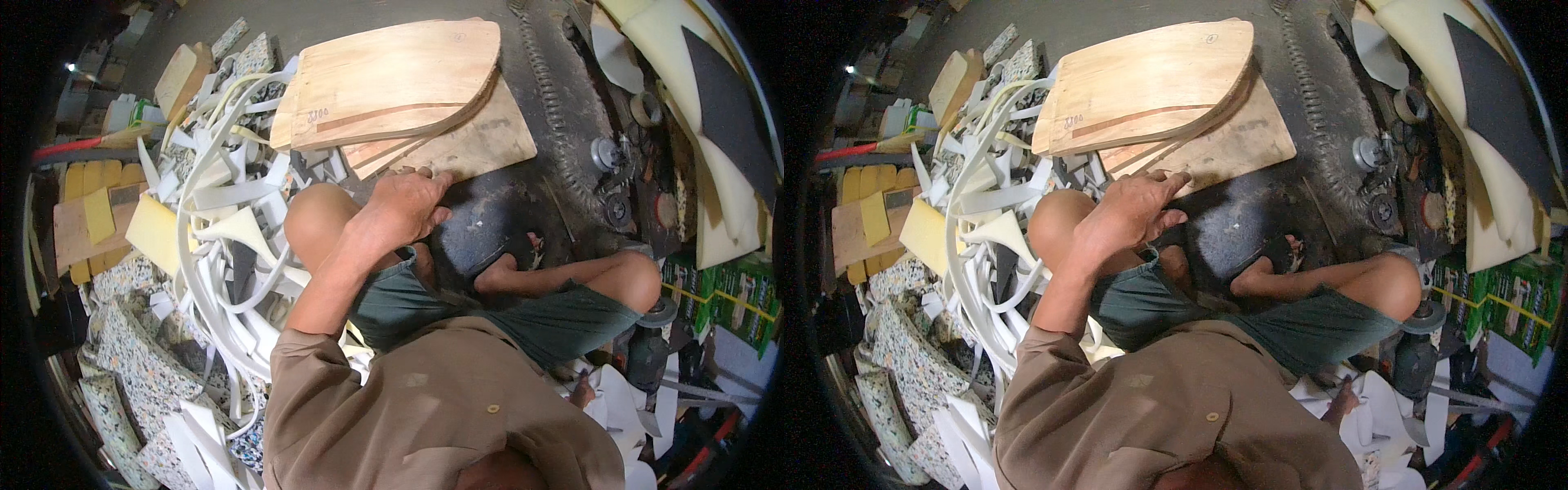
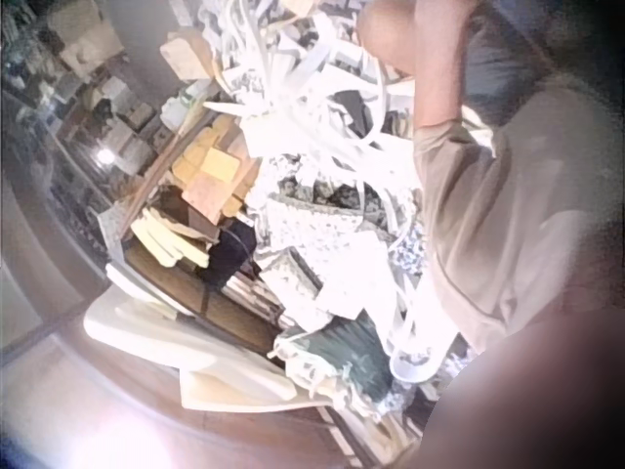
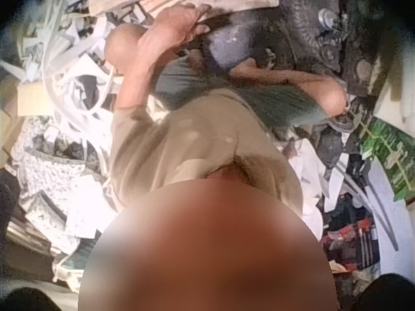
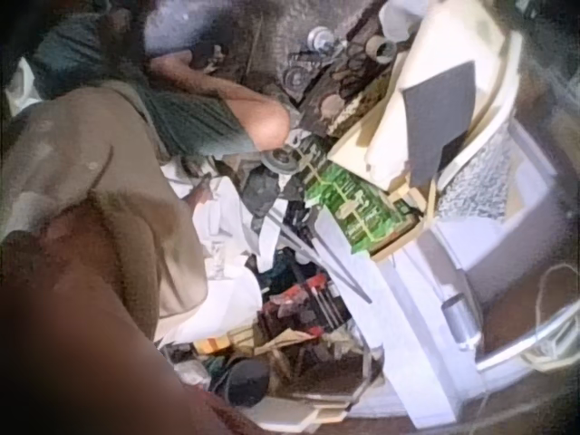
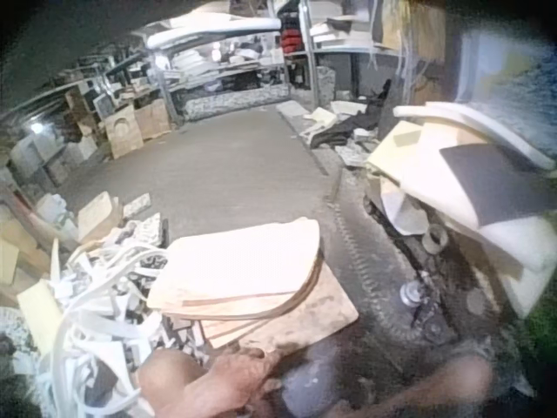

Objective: The person sits on the floor and sands several curved wooden pieces with a sanding block. They then use a spray gun to apply a finish to the pieces and place a white sheet over them.

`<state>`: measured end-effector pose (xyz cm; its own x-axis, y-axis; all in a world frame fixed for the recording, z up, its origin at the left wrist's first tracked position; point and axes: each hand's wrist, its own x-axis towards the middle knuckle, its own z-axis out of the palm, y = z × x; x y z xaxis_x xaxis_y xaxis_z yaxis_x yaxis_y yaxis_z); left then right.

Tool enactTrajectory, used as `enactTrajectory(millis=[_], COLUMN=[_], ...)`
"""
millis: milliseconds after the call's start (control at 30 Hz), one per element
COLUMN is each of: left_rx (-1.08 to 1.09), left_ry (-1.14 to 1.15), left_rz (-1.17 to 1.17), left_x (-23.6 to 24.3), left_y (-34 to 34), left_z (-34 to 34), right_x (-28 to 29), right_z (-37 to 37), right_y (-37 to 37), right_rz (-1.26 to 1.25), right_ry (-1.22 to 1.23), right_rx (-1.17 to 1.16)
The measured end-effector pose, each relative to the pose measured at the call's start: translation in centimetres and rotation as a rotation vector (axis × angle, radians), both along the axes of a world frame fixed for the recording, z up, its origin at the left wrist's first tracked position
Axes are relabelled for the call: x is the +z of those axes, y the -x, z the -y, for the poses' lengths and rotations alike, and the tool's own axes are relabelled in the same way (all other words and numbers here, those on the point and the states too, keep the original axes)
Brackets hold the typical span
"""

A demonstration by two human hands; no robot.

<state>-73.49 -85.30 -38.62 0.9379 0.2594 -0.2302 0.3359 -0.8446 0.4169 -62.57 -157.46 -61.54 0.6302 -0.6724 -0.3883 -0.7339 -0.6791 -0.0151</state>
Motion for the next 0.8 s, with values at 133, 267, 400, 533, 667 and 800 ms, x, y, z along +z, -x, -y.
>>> enactTrajectory(millis=[133,267,400,533,667,800], left_rx=[-0.003,-0.001,0.006,0.031,0.045,0.021], left_ry=[-0.002,-0.004,0.002,0.028,0.043,-0.008], left_rz=[0.042,0.092,0.050,-0.002,-0.020,0.066], left_x=[-0.3,-0.2,0.2,0.7,0.7,0.5], left_y=[0.2,0.3,0.2,0.0,0.1,0.3], left_z=[0.0,0.0,0.1,0.2,0.3,0.2], right_x=[0.3,0.8,0.5,0.0,0.1,0.0], right_z=[-0.2,-0.1,-0.3,-0.7,-1.2,-1.4], right_y=[0.0,-0.4,-0.7,-0.6,-0.5,-0.8], right_rz=[0.003,-0.075,-0.027,-0.001,0.019,0.029], right_ry=[-0.016,-0.196,-0.078,-0.030,0.006,0.025], right_rx=[0.056,0.203,0.068,0.025,-0.012,-0.041])
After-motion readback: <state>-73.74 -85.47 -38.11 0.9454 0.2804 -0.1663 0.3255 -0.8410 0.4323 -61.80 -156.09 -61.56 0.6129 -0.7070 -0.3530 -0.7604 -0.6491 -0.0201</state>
